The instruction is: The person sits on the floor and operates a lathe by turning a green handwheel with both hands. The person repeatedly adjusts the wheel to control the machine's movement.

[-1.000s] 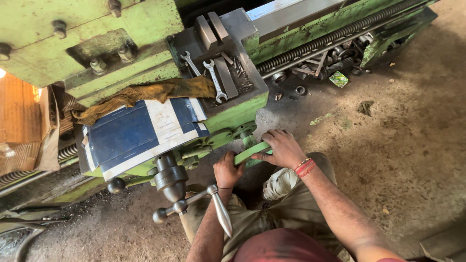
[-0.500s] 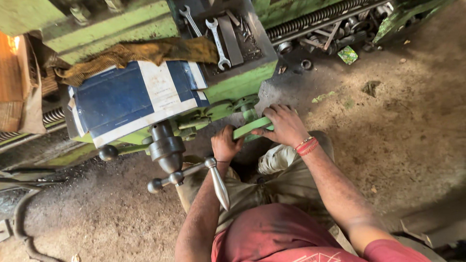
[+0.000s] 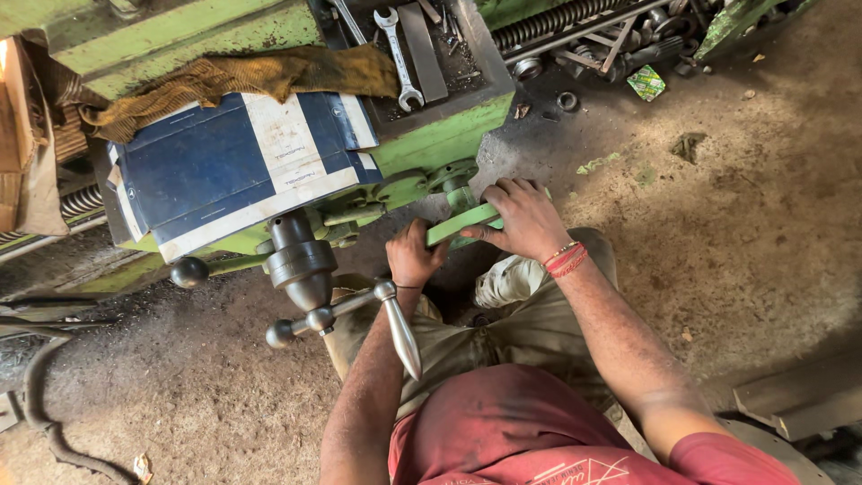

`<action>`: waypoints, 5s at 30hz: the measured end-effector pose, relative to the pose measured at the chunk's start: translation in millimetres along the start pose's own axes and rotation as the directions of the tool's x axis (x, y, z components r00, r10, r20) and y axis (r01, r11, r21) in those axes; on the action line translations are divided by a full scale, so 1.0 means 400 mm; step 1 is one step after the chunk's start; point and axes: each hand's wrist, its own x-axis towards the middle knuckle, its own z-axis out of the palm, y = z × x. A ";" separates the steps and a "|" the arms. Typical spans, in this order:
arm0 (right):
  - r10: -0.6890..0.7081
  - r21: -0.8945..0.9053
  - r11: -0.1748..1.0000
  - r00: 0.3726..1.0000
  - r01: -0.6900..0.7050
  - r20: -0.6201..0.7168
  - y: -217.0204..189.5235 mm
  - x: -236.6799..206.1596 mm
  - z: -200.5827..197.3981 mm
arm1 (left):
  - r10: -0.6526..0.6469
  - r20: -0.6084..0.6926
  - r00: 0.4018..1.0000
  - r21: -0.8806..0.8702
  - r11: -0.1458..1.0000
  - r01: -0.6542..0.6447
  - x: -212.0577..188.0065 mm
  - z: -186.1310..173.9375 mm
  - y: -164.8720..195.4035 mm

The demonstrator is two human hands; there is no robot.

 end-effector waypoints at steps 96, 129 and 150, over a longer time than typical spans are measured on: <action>-0.081 -0.113 0.991 0.996 0.077 -0.034 -0.049 0.011 0.022 | -0.062 -0.030 0.998 -0.068 0.996 0.060 -0.037 0.019 -0.055; -0.062 -0.118 0.992 0.996 0.054 -0.063 -0.095 0.018 0.007 | -0.088 -0.041 0.995 -0.093 0.992 0.084 -0.047 0.006 -0.061; -0.094 -0.160 0.984 0.992 0.080 -0.084 -0.102 0.028 0.021 | -0.071 -0.063 0.995 -0.112 0.992 0.064 -0.051 0.007 -0.075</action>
